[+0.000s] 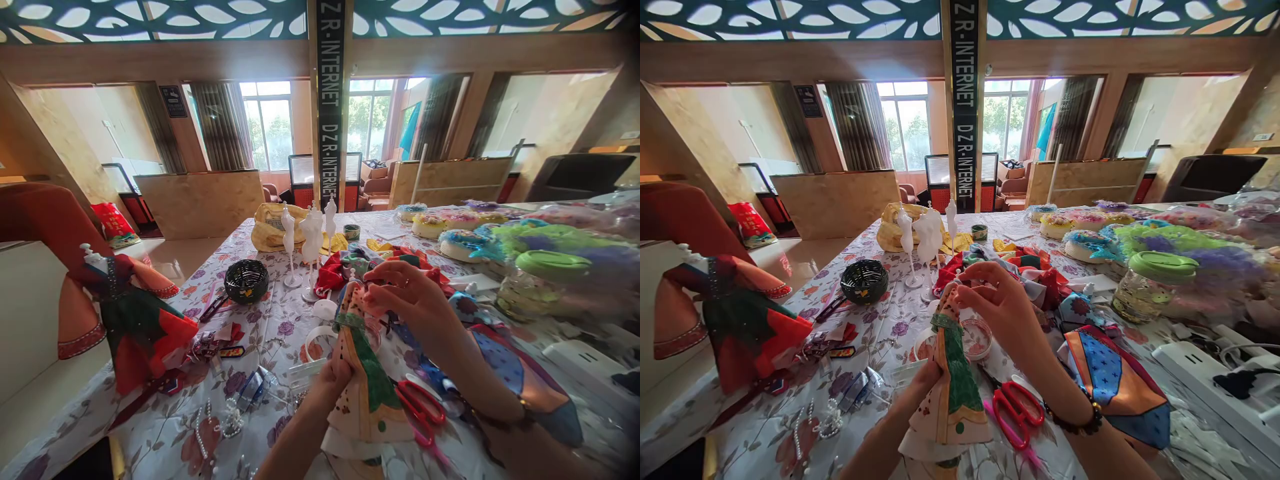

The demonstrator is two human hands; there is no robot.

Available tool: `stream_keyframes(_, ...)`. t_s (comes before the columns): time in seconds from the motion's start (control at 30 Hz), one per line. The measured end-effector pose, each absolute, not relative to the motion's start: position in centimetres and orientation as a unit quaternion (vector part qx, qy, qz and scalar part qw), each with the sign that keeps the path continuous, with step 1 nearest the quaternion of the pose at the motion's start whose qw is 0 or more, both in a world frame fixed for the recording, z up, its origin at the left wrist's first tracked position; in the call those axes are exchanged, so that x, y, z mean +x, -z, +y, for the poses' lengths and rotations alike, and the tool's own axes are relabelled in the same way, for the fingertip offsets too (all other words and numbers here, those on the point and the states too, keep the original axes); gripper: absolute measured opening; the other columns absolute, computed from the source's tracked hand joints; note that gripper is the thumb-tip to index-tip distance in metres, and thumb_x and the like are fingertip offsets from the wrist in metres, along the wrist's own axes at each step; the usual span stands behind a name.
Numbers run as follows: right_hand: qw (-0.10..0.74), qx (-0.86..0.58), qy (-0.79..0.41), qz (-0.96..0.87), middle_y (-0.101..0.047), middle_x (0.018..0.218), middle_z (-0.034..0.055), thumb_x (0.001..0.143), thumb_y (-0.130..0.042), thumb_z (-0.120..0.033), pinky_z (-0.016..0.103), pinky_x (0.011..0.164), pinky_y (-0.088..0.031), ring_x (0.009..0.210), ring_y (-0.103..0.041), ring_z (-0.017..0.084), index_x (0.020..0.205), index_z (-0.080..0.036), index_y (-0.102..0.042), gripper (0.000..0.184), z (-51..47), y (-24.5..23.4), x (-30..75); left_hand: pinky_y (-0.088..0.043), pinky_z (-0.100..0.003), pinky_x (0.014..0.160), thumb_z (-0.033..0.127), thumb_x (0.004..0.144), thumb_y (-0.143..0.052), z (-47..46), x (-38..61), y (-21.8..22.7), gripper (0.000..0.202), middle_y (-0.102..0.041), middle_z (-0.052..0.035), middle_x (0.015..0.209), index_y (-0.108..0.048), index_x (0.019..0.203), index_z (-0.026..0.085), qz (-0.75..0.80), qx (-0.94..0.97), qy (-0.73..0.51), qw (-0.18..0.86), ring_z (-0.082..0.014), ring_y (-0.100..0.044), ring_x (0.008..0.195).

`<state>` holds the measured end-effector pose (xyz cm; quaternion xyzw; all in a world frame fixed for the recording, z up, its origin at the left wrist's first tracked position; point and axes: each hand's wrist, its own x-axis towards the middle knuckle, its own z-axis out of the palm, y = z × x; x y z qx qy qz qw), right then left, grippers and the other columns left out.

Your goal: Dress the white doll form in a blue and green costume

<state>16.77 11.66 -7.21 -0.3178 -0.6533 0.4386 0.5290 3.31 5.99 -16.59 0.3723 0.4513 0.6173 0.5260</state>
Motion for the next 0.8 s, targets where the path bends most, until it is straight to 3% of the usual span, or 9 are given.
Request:
stream_keyframes(0.13, 0.463, -0.360, -0.221, -0.779, -0.064, 0.096, 0.0042, 0.083, -0.060, -0.038, 0.034, 0.071, -0.051, 0.075, -0.062, 0.017, 0.091, -0.025, -0.063, 0.016, 10.8, 7.5, 16.5, -0.051, -0.040, 0.080, 0.061, 0.053, -0.076, 4.5, 3.6, 15.8, 0.050, -0.071, -0.0068, 0.072, -0.072, 0.081, 0.019, 0.422, 0.323, -0.572, 0.624, -0.0297, -0.066, 0.088)
stream_keyframes(0.23, 0.427, -0.448, -0.139, -0.773, -0.064, 0.091, 0.0062, 0.081, -0.059, -0.050, 0.037, 0.069, -0.049, 0.077, -0.063, 0.022, 0.100, -0.024, -0.060, 0.032, 10.3, 8.0, 16.6, -0.050, -0.033, 0.075, 0.047, 0.054, -0.082, 3.7, 3.5, 15.5, 0.048, -0.070, -0.0046, 0.073, -0.069, 0.088, 0.017, 0.438, 0.274, -0.568, 0.641, -0.0243, -0.066, 0.078)
stream_keyframes(0.37, 0.388, -0.456, -0.246, -0.762, -0.066, 0.089, 0.0046, 0.079, -0.059, -0.056, 0.035, 0.069, -0.050, 0.076, -0.064, 0.021, 0.119, -0.023, -0.046, 0.054, 10.2, 8.5, 16.7, -0.048, -0.027, 0.064, 0.041, 0.053, -0.081, 3.6, 3.2, 15.8, 0.043, -0.065, -0.0018, 0.066, -0.067, 0.084, 0.014, 0.494, 0.284, -0.603, 0.558, -0.0181, -0.060, 0.066)
stream_keyframes(0.53, 0.385, -0.379, -0.417, -0.730, -0.057, 0.066, -0.0056, 0.084, -0.058, -0.042, 0.028, 0.063, -0.048, 0.066, -0.059, 0.015, 0.115, -0.025, -0.044, 0.038, 10.4, 8.0, 16.5, -0.042, -0.023, 0.057, 0.031, 0.054, -0.077, 3.8, 3.1, 15.6, 0.027, -0.061, 0.0005, 0.061, -0.064, 0.071, 0.014, 0.526, 0.318, -0.601, 0.511, -0.0139, -0.052, 0.059)
stream_keyframes(0.8, 0.430, -0.308, -0.577, -0.623, -0.068, 0.081, -0.0028, 0.079, -0.067, -0.028, 0.021, 0.071, -0.050, 0.080, -0.067, 0.012, 0.107, -0.024, -0.049, 0.033, 11.5, 7.5, 17.3, -0.043, -0.024, 0.059, 0.035, 0.058, -0.077, 4.1, 2.4, 17.5, 0.033, -0.061, -0.0012, 0.066, -0.063, 0.079, 0.013, 0.484, 0.332, -0.599, 0.545, -0.0146, -0.052, 0.062)
